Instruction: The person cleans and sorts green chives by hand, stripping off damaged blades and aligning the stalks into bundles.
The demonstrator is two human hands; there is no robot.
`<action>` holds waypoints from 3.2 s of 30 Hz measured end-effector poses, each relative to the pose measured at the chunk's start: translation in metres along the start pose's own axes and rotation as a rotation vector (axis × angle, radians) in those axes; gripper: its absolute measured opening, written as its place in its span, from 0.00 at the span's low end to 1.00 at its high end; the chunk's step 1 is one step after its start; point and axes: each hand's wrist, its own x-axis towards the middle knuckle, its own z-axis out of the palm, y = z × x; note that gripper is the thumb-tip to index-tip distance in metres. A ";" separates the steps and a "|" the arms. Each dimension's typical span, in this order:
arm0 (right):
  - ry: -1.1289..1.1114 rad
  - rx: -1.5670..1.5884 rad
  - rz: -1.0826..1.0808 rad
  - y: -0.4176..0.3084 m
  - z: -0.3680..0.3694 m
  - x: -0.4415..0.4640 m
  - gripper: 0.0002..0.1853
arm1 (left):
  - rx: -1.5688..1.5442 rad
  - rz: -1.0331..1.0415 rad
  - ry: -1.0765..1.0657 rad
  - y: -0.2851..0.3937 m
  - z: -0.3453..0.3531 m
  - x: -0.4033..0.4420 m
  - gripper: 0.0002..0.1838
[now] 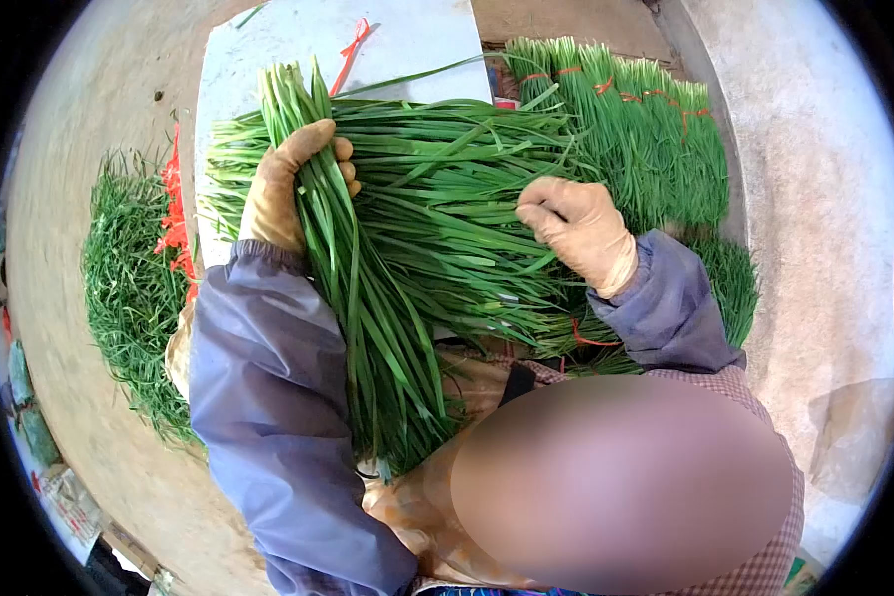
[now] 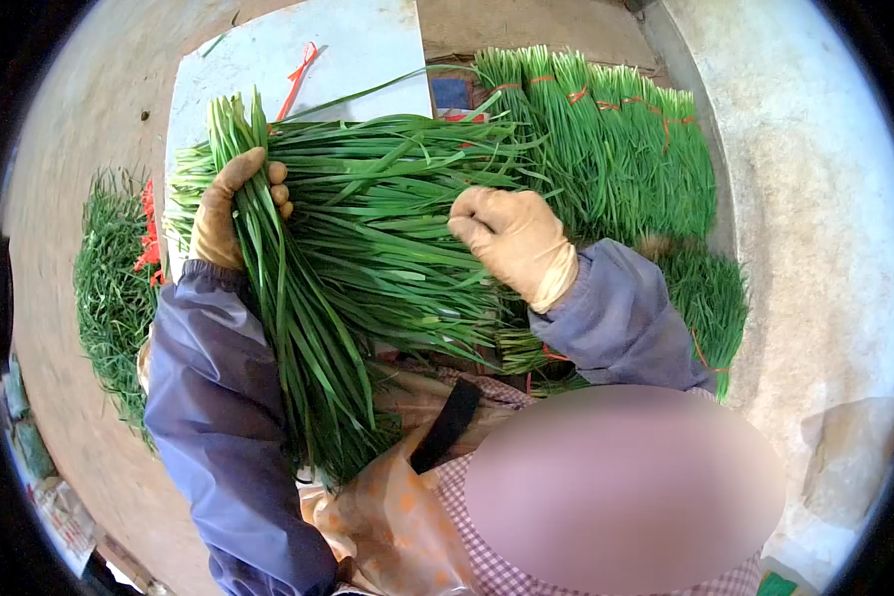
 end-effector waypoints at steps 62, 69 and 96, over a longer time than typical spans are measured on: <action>0.472 1.168 0.184 0.077 -0.062 0.064 0.10 | 0.035 -0.055 0.011 0.005 0.004 0.001 0.11; 0.367 1.189 0.061 0.038 -0.072 0.067 0.09 | -0.145 0.006 -0.165 0.004 -0.013 -0.005 0.10; -0.576 0.920 0.301 -0.026 -0.008 -0.028 0.10 | -0.543 0.352 -0.655 0.006 -0.046 -0.086 0.36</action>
